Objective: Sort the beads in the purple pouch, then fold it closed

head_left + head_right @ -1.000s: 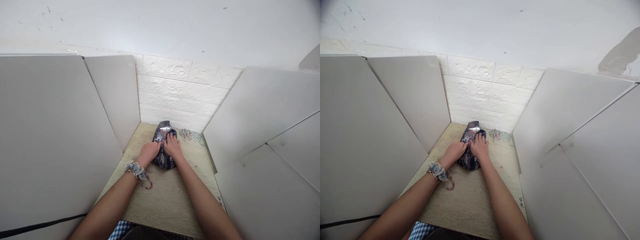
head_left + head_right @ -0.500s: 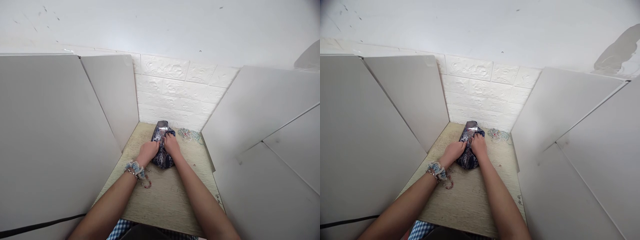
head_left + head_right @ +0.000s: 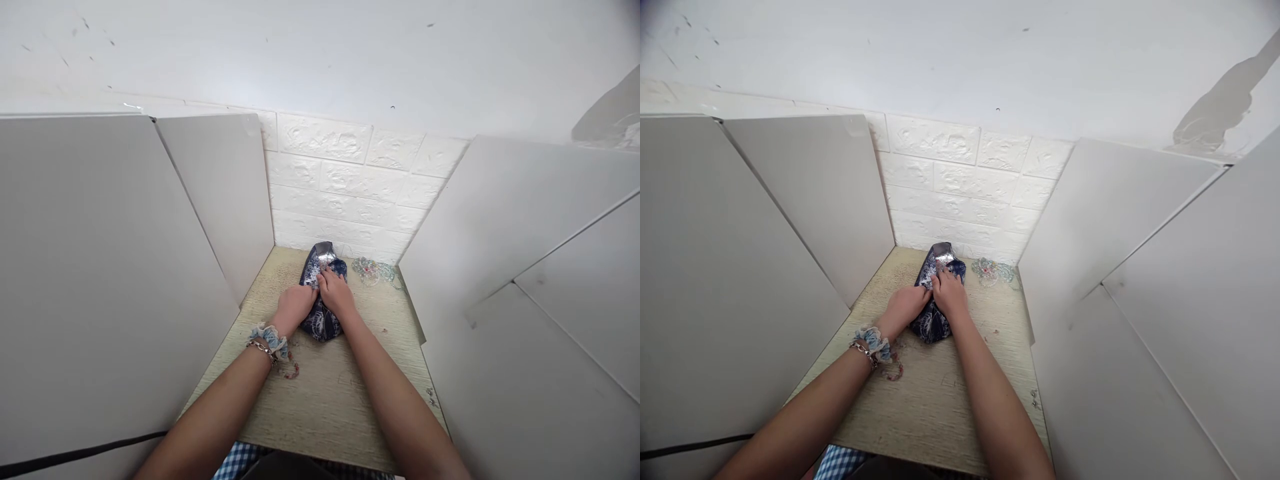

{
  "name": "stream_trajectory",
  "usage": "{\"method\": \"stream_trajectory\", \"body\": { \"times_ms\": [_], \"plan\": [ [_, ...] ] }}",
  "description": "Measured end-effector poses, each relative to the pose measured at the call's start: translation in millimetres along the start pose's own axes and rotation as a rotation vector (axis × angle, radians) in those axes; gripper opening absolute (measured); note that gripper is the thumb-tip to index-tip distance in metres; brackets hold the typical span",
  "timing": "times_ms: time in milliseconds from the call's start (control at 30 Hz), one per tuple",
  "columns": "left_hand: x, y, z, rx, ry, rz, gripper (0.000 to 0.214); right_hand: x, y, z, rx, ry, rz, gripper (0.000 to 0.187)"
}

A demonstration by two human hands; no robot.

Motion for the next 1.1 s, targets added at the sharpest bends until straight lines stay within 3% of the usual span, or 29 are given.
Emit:
{"method": "stream_trajectory", "body": {
  "times_ms": [100, 267, 633, 967, 1100],
  "plan": [
    [0.7, 0, 0, 0.010, 0.011, 0.009, 0.048, 0, 3, 0, -0.096, -0.014, -0.005, 0.048],
    [3.5, 0, 3, 0.057, 0.037, 0.027, 0.046, 1, 11, 0, -0.216, 0.068, -0.144, 0.049],
    [-0.6, 0, -1, 0.093, 0.031, 0.009, 0.037, 4, 11, 0, -0.129, 0.286, -0.139, 0.046],
    [0.4, 2, -3, 0.036, 0.019, -0.069, 0.032, 6, 11, 0, -0.080, 0.262, -0.090, 0.047],
    [-0.6, 9, 2, 0.018, -0.014, -0.178, 0.037, 0, 7, -1, -0.082, 0.184, 0.073, 0.046]
  ]
}}
Point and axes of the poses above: each hand's wrist, its own z-axis towards the middle knuckle, its own x-axis out of the palm, y = z × x, the point moved 4 cm from there along z, towards the middle knuckle, and after that the axes turned 3 degrees about z, right-handed, at the moved point
